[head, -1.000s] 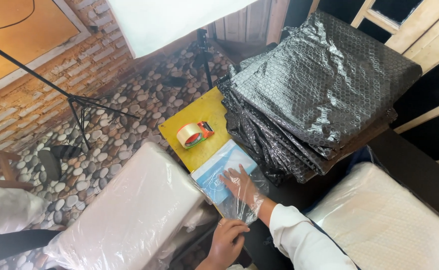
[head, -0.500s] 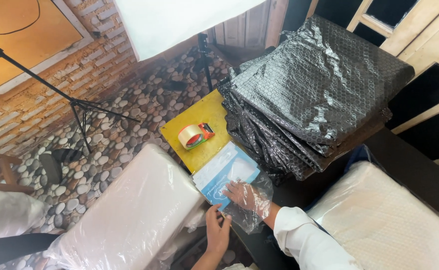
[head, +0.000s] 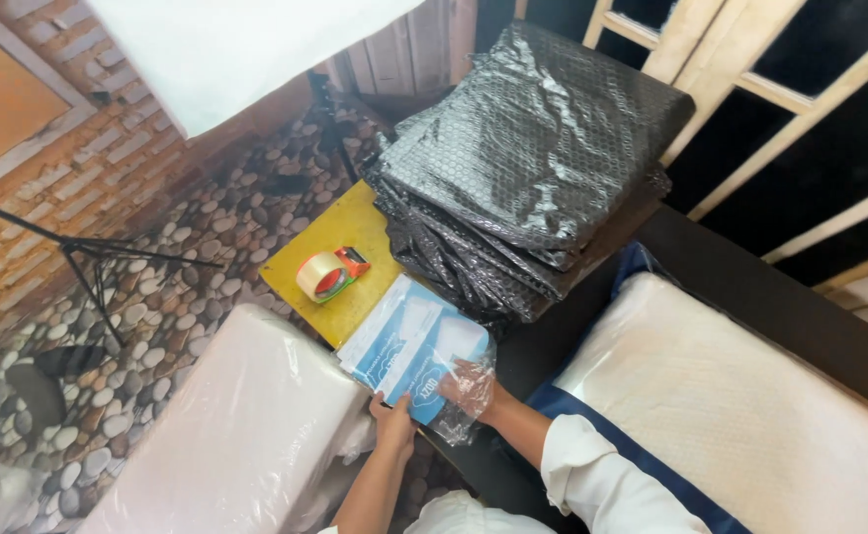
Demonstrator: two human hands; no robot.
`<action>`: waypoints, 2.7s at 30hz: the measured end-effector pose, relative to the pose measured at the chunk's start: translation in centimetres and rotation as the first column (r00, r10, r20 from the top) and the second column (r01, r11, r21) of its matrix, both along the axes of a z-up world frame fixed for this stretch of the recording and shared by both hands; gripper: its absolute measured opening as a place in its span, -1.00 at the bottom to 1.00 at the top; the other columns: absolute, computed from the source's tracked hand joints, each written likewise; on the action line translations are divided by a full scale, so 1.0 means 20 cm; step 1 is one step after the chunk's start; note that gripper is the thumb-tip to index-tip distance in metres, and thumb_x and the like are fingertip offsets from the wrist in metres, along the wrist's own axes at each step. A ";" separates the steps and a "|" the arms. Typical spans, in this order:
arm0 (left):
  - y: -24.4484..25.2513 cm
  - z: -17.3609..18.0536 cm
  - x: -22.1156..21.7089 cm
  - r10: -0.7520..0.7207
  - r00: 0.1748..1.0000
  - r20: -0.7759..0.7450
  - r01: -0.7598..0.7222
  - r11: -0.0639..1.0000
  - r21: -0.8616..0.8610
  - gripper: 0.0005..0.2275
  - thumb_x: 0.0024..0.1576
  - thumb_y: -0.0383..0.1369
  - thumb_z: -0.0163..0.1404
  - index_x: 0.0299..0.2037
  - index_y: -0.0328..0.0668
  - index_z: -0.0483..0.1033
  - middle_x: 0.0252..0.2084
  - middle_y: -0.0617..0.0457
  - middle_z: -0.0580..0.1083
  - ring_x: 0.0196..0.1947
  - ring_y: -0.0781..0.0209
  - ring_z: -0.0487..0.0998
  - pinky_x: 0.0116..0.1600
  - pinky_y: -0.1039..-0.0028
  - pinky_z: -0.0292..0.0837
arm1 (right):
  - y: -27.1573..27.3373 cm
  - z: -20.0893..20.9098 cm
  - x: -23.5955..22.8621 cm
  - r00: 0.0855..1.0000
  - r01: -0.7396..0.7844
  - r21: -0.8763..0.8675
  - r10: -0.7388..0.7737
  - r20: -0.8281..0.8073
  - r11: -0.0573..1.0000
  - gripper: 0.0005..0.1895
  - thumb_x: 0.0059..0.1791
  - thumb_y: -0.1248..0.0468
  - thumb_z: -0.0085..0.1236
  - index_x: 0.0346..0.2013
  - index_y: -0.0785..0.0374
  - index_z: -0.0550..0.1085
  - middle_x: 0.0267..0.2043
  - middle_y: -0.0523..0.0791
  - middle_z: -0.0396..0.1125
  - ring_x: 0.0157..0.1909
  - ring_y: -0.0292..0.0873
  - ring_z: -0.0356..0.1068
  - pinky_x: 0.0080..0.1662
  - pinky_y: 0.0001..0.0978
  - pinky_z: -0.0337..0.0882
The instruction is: The person dusts a white pillow wrapped in bubble wrap with a feather duster, then places it into a blue tote bag. They add a product label to the bag, dust the exterior, and flip the bag over to dust the other side. The person then picks up a black bubble mailer.
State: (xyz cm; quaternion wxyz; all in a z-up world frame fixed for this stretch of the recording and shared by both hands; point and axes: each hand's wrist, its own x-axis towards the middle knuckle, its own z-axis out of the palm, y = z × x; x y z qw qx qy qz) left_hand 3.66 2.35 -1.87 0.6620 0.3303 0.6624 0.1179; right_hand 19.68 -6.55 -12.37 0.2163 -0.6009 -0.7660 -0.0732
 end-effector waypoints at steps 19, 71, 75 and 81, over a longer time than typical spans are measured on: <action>-0.18 0.05 0.04 0.044 0.998 0.049 -0.049 0.993 0.110 -0.36 0.27 -0.42 -0.02 0.49 0.34 -0.07 0.19 -0.20 0.38 -0.25 0.06 0.42 -0.19 0.27 0.50 | -0.43 0.85 -0.11 0.392 0.293 -0.881 -0.887 -0.244 0.372 -0.43 0.09 -0.18 -0.15 0.39 -0.24 0.25 0.03 -0.28 0.47 0.15 -0.13 0.40 0.22 -0.12 0.04; -1.84 0.17 0.84 -0.230 -0.254 -0.939 0.139 -0.970 0.200 -0.19 0.15 -0.43 0.11 0.52 0.58 -0.07 0.63 0.05 -0.19 0.60 -0.17 -0.20 0.50 -0.34 -0.28 | -3.25 0.60 -0.77 -0.555 0.817 -0.570 0.395 -0.732 0.090 -0.77 -0.02 0.26 0.31 -0.17 0.21 0.44 -0.31 -0.03 0.47 -0.29 0.04 0.57 -0.16 0.01 0.62; -1.85 0.26 0.87 -0.293 -0.361 -0.885 0.213 -0.950 0.228 -0.34 0.11 -0.16 0.14 0.46 0.52 0.18 0.62 0.06 -0.11 0.60 -0.17 -0.18 0.50 -0.37 -0.30 | -3.30 0.66 -0.86 -0.559 0.811 -0.578 0.414 -0.718 0.092 -0.79 -0.03 0.29 0.32 -0.21 0.22 0.44 -0.34 -0.01 0.47 -0.30 0.06 0.57 -0.16 0.02 0.61; -1.79 0.59 0.88 -0.892 -0.337 -0.303 0.477 -0.439 0.762 -0.69 0.05 -0.41 0.01 -0.05 0.30 0.63 -0.17 0.16 0.64 0.02 0.01 0.62 0.10 0.14 0.50 | -3.40 0.46 -1.05 -0.640 0.747 -0.647 0.430 -0.637 0.154 -0.81 -0.05 0.29 0.32 -0.21 0.22 0.47 -0.33 -0.03 0.47 -0.30 0.05 0.57 -0.14 0.04 0.59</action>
